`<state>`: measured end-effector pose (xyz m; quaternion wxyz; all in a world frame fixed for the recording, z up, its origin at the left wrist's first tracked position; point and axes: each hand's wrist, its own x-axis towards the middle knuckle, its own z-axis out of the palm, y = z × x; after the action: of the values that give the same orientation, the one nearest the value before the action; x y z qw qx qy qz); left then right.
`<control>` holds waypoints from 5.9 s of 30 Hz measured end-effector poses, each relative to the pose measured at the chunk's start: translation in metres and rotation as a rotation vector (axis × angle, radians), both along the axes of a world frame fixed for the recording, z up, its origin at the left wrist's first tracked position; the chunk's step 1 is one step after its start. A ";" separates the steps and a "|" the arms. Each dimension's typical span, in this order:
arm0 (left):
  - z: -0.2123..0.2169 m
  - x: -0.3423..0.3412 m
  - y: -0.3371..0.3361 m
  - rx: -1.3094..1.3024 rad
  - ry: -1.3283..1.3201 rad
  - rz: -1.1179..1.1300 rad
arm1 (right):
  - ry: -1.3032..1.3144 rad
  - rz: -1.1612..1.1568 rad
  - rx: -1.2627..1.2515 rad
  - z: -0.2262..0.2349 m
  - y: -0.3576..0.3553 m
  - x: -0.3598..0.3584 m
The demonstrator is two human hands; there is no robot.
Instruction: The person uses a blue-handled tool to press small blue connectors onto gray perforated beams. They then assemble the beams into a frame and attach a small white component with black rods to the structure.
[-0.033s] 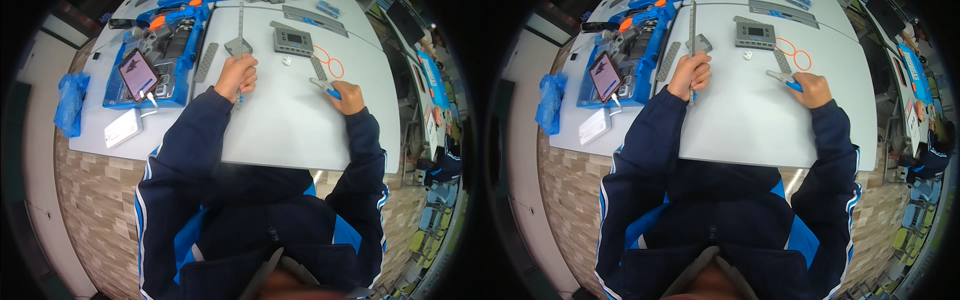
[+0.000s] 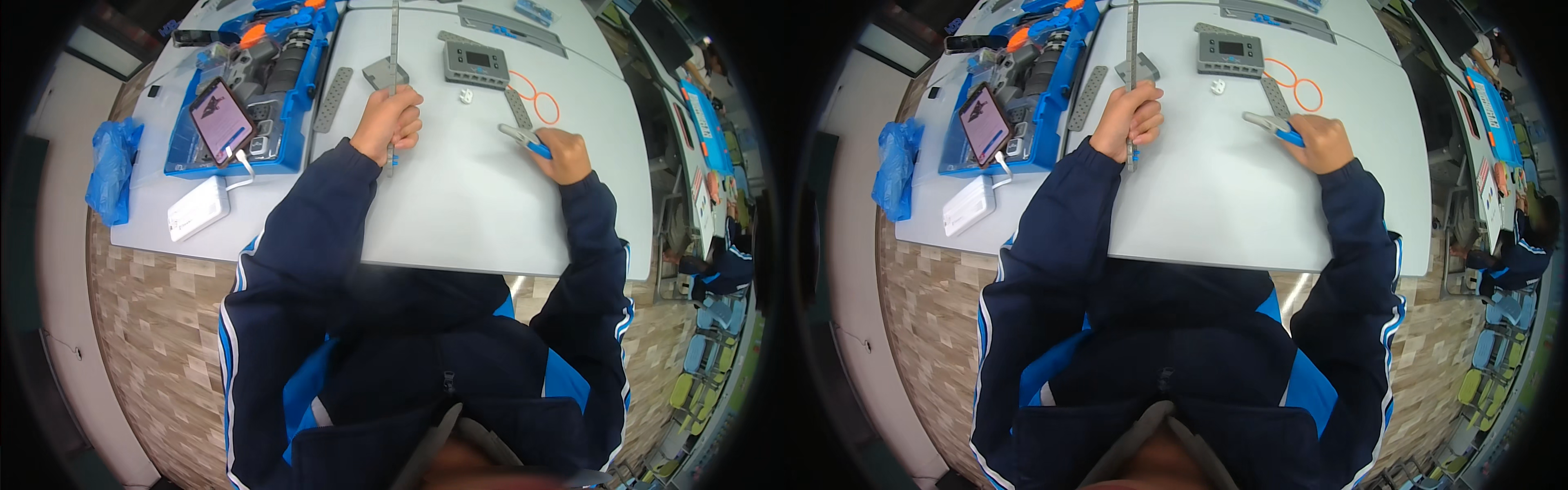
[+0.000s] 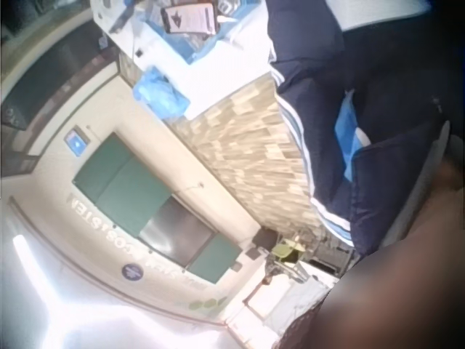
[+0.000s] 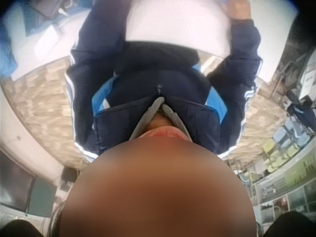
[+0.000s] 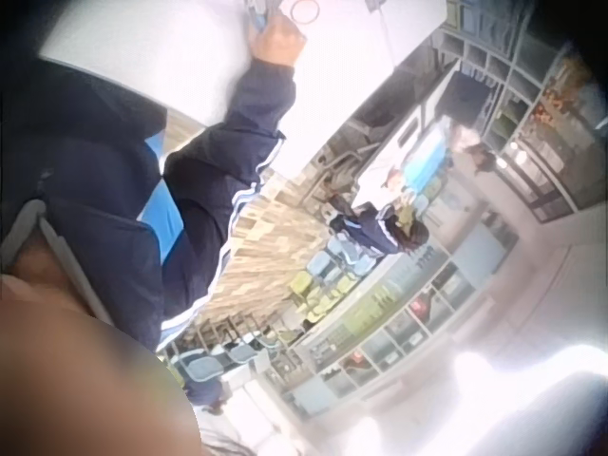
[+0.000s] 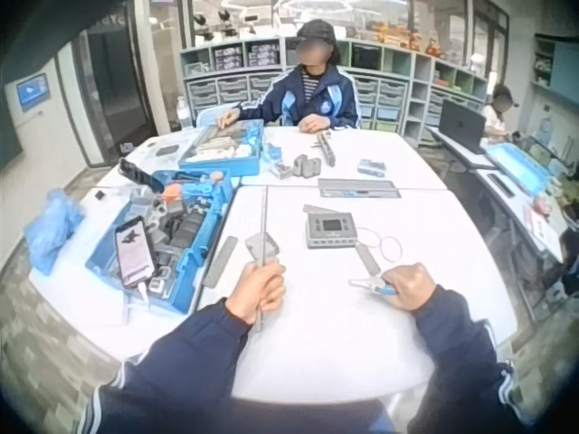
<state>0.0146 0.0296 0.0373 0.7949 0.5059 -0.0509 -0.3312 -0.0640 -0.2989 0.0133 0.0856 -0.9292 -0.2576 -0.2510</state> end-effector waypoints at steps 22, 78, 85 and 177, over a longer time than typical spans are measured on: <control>-0.023 -0.012 -0.021 -0.155 0.072 0.154 | 0.097 0.100 -0.008 0.007 0.114 -0.004; -0.034 -0.005 -0.026 -0.136 0.008 0.167 | 0.003 0.127 0.058 -0.013 0.119 -0.002; -0.027 -0.012 -0.026 -0.054 0.001 0.114 | -0.103 0.146 -0.032 -0.023 0.118 -0.006; -0.019 -0.027 -0.032 -0.315 -0.300 0.479 | 0.933 -0.012 1.079 -0.004 0.146 -0.003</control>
<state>-0.0124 -0.0029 0.0179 0.9024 0.4174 -0.0977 -0.0442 -0.0667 -0.1533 0.0097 0.6335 -0.7691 -0.0287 0.0797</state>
